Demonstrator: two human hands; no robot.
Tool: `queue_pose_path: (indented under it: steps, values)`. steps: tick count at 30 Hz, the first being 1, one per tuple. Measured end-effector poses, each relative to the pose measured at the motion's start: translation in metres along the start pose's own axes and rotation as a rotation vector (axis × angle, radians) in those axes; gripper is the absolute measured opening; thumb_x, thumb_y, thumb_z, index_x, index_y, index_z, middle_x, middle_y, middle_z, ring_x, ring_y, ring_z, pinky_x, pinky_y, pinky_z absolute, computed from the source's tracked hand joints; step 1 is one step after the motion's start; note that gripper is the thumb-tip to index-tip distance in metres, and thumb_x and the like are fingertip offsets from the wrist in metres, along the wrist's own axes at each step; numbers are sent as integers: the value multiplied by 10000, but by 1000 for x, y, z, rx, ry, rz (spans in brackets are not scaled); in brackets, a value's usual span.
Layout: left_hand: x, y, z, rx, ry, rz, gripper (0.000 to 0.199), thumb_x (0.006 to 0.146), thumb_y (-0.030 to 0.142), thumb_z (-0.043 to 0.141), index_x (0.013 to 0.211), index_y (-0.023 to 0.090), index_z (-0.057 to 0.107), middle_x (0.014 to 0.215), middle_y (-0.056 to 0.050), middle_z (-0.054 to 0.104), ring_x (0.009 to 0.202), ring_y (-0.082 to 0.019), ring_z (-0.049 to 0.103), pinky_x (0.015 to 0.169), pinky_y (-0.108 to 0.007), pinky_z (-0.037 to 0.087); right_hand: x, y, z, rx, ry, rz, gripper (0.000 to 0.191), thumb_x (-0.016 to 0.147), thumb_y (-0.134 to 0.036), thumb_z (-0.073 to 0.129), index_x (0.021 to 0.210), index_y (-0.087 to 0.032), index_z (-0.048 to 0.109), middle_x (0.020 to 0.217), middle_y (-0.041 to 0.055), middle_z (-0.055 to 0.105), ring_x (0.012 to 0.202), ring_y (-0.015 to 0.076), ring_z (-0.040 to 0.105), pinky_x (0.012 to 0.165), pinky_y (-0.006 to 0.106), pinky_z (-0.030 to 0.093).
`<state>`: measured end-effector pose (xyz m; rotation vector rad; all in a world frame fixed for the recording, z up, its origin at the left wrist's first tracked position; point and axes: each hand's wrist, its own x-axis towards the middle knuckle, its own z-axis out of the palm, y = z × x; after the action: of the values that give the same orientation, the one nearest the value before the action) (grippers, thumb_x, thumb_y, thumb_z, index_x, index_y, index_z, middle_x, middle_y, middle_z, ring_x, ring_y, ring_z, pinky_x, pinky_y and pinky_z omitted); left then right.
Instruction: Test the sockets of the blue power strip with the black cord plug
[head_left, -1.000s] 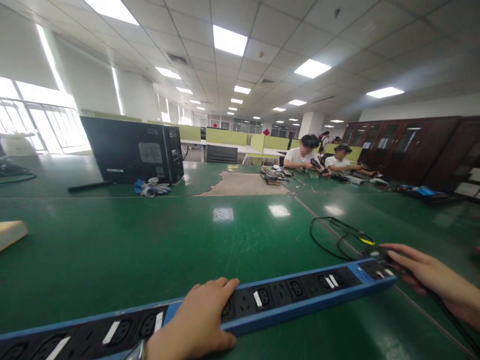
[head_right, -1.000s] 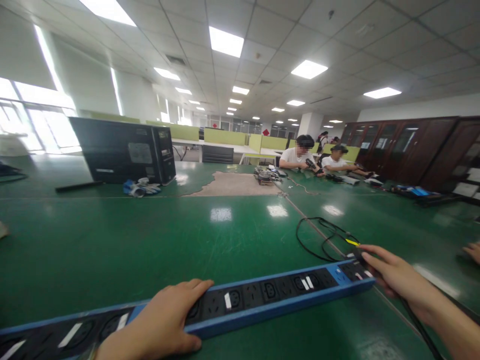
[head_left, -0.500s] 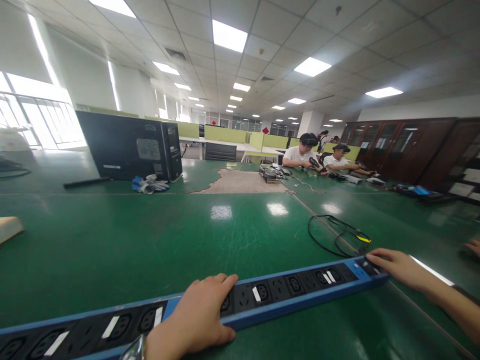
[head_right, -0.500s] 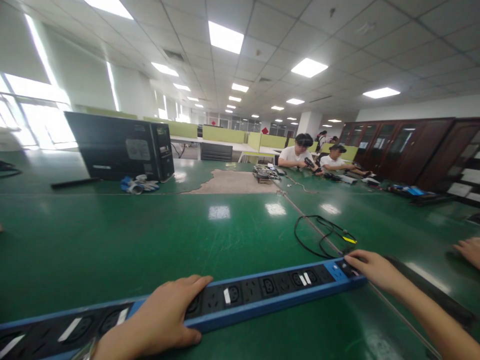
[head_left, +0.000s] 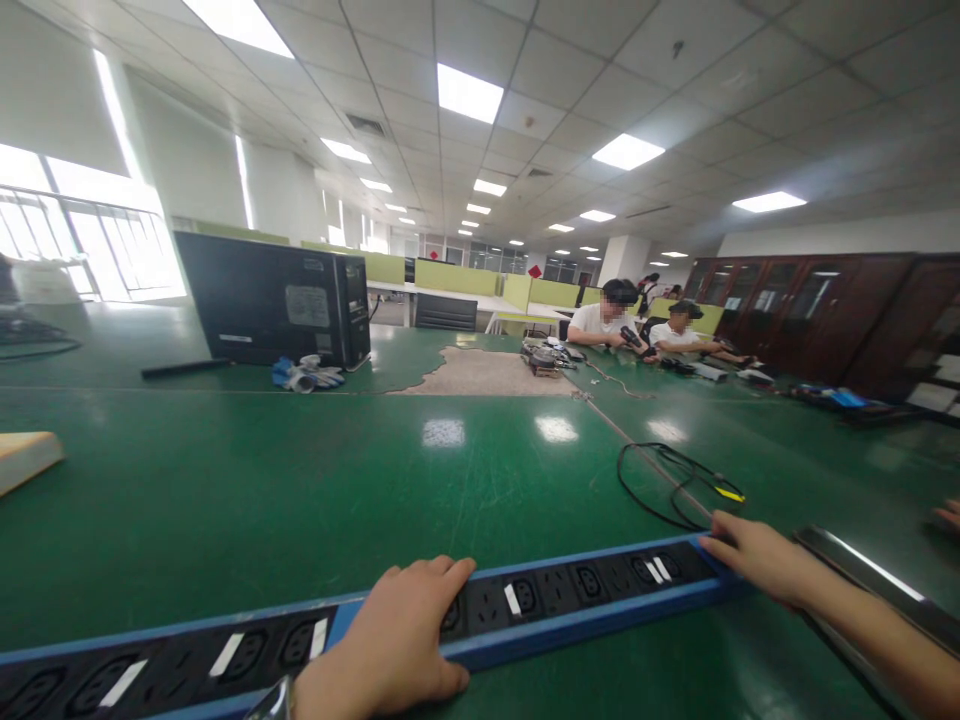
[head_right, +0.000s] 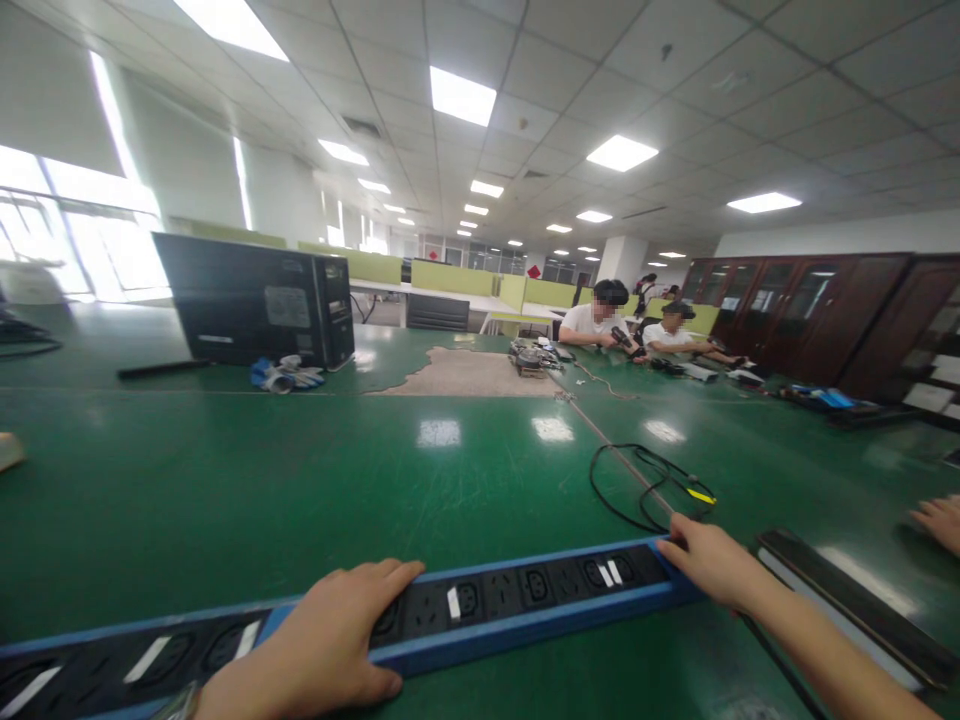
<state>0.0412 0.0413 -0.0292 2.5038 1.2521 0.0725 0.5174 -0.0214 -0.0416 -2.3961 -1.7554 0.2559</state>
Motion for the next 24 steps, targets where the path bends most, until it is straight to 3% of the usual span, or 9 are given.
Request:
queue_pose_path:
  steps: [5, 11, 20, 24]
  values:
    - [-1, 0, 1, -5, 6, -10, 841, 520, 418, 704, 1325, 268, 508, 1282, -93, 594, 1131, -323, 549, 993, -472, 406, 4, 3, 13, -80, -30, 22, 296, 880, -443, 332, 829, -207, 503, 859, 137, 704, 838, 287, 669, 771, 372, 449]
    - [-2, 1, 2, 7, 29, 2, 828, 528, 400, 694, 1322, 258, 510, 1264, -92, 600, 1124, -332, 539, 984, -489, 406, -1, 0, 19, -151, -42, 56, 392, 906, -488, 305, 991, -163, 508, 958, 199, 699, 944, 329, 666, 784, 399, 449]
    - [-4, -1, 3, 18, 77, 25, 800, 515, 419, 715, 1281, 263, 544, 1196, -80, 631, 1076, -328, 558, 933, -486, 444, 0, -2, 21, -111, -41, 43, 355, 898, -444, 347, 987, -152, 526, 976, 195, 700, 944, 307, 667, 788, 375, 448]
    - [-2, -1, 4, 16, 87, 43, 760, 515, 427, 717, 1244, 273, 568, 1155, -73, 648, 1043, -318, 576, 902, -467, 467, -3, -10, 3, -133, -6, 77, 308, 877, -446, 391, 881, -186, 556, 904, 152, 710, 865, 286, 678, 701, 333, 447]
